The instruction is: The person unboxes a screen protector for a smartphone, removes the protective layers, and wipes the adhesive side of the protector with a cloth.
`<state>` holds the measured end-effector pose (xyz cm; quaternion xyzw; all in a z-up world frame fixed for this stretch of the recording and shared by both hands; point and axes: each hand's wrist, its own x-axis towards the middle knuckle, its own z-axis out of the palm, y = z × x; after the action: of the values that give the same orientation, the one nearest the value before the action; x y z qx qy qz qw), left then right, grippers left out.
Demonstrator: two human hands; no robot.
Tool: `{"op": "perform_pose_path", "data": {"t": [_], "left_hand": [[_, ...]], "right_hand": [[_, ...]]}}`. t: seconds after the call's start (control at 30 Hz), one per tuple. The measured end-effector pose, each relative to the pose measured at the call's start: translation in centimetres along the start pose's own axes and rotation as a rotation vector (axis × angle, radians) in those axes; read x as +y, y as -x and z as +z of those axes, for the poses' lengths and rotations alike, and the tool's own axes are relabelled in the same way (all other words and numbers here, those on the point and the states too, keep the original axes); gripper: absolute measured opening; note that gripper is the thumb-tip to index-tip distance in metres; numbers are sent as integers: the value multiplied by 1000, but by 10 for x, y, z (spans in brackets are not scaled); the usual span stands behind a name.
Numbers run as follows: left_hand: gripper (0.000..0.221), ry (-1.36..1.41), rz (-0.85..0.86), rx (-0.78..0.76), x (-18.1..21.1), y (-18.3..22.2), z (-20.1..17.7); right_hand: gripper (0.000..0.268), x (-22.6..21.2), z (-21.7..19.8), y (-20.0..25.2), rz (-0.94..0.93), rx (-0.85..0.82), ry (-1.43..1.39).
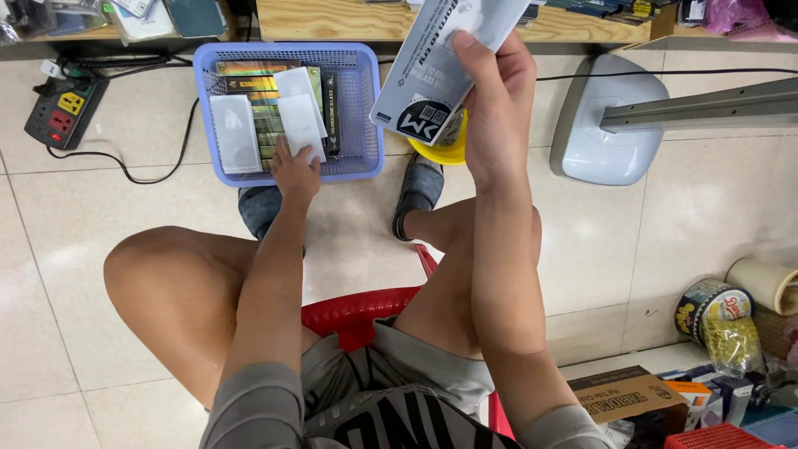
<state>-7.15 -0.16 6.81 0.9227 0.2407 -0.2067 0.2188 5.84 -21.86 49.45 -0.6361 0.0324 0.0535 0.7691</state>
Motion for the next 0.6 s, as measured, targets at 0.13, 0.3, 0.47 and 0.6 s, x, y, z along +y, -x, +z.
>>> {"op": "perform_pose_path", "data": {"t": [0.13,0.3,0.47,0.6], "left_hand": [[23,91,-32,16,-2,-23,34],[14,70,-25,168,10,-16,25],[23,82,42,188,11,-23,27],[11,381,174,394,30,-18,5]], "right_hand": [[20,4,5,-1,40,-37,-84],[22,2,5,-1,71,-33,-80],[19,2,6,-2,44,-44,-48],[19,7,4,-4,31,-38,-37]]}}
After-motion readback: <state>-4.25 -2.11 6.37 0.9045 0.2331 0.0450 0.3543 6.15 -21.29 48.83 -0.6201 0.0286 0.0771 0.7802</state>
